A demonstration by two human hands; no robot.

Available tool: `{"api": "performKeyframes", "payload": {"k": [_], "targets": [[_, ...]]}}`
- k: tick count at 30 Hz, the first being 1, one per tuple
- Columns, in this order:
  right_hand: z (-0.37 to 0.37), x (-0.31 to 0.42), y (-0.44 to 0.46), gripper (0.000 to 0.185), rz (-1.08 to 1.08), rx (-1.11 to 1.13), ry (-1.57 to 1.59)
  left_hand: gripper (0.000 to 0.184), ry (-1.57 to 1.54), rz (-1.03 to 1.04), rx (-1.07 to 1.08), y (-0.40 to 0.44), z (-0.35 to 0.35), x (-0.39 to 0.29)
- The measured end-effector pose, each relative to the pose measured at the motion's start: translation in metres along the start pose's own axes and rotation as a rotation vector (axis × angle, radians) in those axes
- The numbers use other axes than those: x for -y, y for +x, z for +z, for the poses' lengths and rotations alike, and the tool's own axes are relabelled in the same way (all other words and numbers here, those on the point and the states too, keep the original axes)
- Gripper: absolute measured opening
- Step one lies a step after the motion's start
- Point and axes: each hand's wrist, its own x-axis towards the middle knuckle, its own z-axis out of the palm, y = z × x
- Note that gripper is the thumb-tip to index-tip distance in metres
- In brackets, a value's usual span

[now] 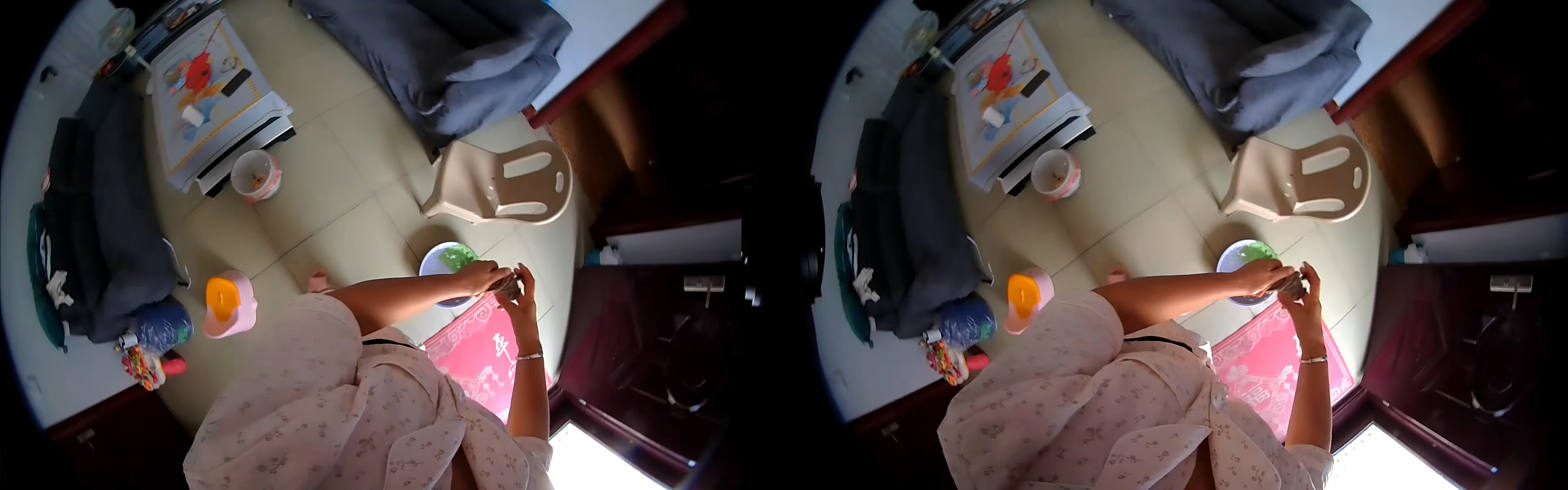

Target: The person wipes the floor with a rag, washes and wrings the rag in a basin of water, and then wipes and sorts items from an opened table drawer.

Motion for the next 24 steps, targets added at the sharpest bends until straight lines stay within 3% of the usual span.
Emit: {"api": "performKeyframes", "payload": {"k": [1, 2, 3, 5, 6, 10, 12, 13, 17, 19, 23, 24], "targets": [[0.006, 0.006, -0.002, 0.061, 0.075, 0.015, 0.223, 0.041, -0.315, -0.29, 0.128, -0.018, -0.02, -0.006], [0.006, 0.004, -0.002, 0.054, 0.168, 0.101, 0.228, 0.042, -0.473, -0.323, 0.169, -0.03, -0.029, 0.003], [0.011, -0.008, 0.001, 0.054, 0.16, 0.121, 0.219, 0.042, -0.481, -0.321, 0.147, -0.04, -0.034, 0.013], [0.032, -0.022, 0.006, 0.039, 0.018, 0.051, 0.172, 0.047, -0.662, -0.126, 0.059, -0.064, -0.042, 0.03], [0.044, -0.016, 0.005, 0.026, -0.015, 0.028, 0.154, 0.038, -0.739, -0.188, 0.002, -0.08, -0.049, 0.034], [0.106, 0.023, 0.005, 0.023, -0.159, 0.015, 0.098, 0.032, -0.94, -0.219, 0.089, -0.143, -0.102, 0.048], [0.142, 0.047, 0.004, 0.022, -0.282, -0.01, 0.041, 0.027, -1.235, -0.336, -0.081, -0.177, -0.121, 0.059], [0.16, 0.055, 0.005, 0.022, -0.343, -0.02, 0.003, 0.027, -1.201, -0.193, -0.148, -0.206, -0.131, 0.066], [0.223, 0.102, 0.001, 0.016, -0.276, 0.068, 0.229, 0.032, -1.226, -0.435, -0.329, -0.283, -0.173, 0.103], [0.257, 0.121, -0.006, 0.014, -0.282, 0.061, 0.191, 0.034, -1.312, -0.57, -0.416, -0.323, -0.189, 0.131], [0.318, 0.138, -0.021, 0.014, -0.212, 0.167, 0.321, 0.035, -1.157, -0.625, -0.431, -0.396, -0.22, 0.144], [0.331, 0.147, -0.026, 0.015, -0.235, 0.234, 0.345, 0.033, -0.92, -0.616, -0.484, -0.409, -0.224, 0.15]]}}
